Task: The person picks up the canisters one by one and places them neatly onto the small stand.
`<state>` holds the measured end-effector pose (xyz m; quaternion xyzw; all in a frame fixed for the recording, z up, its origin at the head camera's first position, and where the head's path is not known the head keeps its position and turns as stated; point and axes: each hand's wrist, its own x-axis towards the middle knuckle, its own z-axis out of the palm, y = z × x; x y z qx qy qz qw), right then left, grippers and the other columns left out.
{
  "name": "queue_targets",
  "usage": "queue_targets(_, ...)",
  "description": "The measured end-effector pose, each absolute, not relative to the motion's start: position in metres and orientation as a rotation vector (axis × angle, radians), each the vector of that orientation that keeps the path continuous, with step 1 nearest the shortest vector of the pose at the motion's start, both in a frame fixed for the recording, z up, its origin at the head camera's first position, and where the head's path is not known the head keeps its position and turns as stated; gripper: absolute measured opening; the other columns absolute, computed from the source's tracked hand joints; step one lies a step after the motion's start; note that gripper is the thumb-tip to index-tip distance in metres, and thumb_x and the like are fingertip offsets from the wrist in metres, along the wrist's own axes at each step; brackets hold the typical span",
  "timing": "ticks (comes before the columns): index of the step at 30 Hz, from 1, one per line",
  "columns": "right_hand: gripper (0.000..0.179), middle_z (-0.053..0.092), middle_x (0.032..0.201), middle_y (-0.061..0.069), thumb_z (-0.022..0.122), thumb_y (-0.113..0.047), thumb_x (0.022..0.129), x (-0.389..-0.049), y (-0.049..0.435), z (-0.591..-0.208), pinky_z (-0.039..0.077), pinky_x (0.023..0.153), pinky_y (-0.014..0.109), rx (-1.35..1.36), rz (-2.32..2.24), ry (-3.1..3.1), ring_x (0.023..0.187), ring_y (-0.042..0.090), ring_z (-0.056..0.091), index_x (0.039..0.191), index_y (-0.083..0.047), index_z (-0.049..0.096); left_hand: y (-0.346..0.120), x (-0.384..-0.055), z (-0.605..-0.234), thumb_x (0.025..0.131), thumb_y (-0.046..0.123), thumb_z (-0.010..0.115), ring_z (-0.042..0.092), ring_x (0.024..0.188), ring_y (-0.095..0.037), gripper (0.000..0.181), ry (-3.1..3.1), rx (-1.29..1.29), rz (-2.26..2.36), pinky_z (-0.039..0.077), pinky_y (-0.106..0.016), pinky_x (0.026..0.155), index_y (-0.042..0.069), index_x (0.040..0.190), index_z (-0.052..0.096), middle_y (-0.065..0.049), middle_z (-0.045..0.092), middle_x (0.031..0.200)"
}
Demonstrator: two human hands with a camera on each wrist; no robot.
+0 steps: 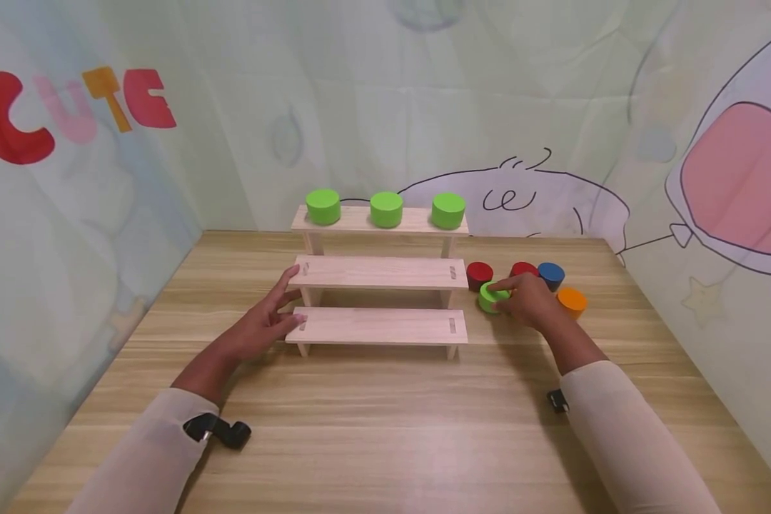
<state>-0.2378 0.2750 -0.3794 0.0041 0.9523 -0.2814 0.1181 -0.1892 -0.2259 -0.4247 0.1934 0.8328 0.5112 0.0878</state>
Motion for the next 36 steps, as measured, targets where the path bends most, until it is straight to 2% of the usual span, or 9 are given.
queue_targets(7,0.049,0.05,0.16,0.033,0.078,-0.025,0.103,-0.231,0.276,-0.372,0.053,0.112,0.062,0.013,-0.877,2.773,0.14,0.05,0.044,0.15,-0.016,0.068,-0.224,-0.187,-0.423,0.114,0.019,0.06,0.054,0.146,-0.059,0.092,2.495,0.555,1.511,0.059,-0.061,0.109,0.05,0.174,-0.002,-0.03,0.024,0.178)
queue_targets(15,0.05,0.052,0.159,0.033,0.074,-0.028,0.106,-0.222,0.273,-0.364,0.049,0.115,0.069,-0.035,-0.944,2.808,0.146,0.054,0.041,0.151,-0.009,0.066,-0.223,-0.187,-0.422,0.114,0.018,0.06,0.055,0.145,-0.059,0.092,2.503,0.543,1.504,0.059,-0.061,0.109,0.05,0.174,-0.002,-0.03,0.025,0.178)
queue_targets(21,0.05,0.055,0.158,0.032,0.073,-0.027,0.107,-0.216,0.271,-0.36,0.051,0.116,0.067,-0.047,-1.001,2.836,0.149,0.056,0.041,0.152,-0.008,0.064,-0.223,-0.187,-0.422,0.114,0.016,0.06,0.055,0.145,-0.059,0.092,2.496,0.553,1.513,0.059,-0.061,0.109,0.049,0.174,-0.002,-0.03,0.025,0.178)
queue_targets(27,0.048,0.06,0.155,0.03,0.071,-0.023,0.108,-0.211,0.268,-0.357,0.051,0.117,0.066,-0.089,-1.051,2.893,0.148,0.055,0.048,0.153,-0.007,0.064,-0.223,-0.188,-0.423,0.114,0.017,0.06,0.055,0.145,-0.059,0.092,2.5,0.554,1.511,0.059,-0.062,0.109,0.05,0.174,-0.002,-0.031,0.026,0.178)
queue_targets(30,0.044,0.062,0.153,0.027,0.069,-0.02,0.109,-0.208,0.266,-0.358,0.056,0.114,0.061,-0.101,-1.096,2.933,0.144,0.052,0.053,0.151,-0.007,0.065,-0.224,-0.188,-0.423,0.114,0.017,0.06,0.055,0.145,-0.059,0.092,2.498,0.562,1.511,0.059,-0.061,0.108,0.049,0.174,-0.002,-0.031,0.026,0.177)
queue_targets(32,0.042,0.063,0.153,0.026,0.069,-0.018,0.109,-0.207,0.265,-0.359,0.063,0.104,0.045,-0.129,-1.137,2.975,0.137,0.05,0.058,0.15,-0.006,0.067,-0.224,-0.188,-0.424,0.114,0.017,0.06,0.054,0.145,-0.059,0.092,2.498,0.567,1.512,0.059,-0.061,0.108,0.049,0.174,-0.002,-0.031,0.026,0.177)
queue_targets(36,0.04,0.058,0.157,0.03,0.068,-0.014,0.11,-0.204,0.263,-0.36,0.062,0.107,0.047,-0.192,-1.226,3.045,0.141,0.053,0.057,0.148,-0.003,0.067,-0.224,-0.188,-0.424,0.114,0.018,0.061,0.054,0.146,-0.059,0.093,2.496,0.565,1.512,0.059,-0.062,0.109,0.049,0.174,-0.003,-0.031,0.025,0.178)
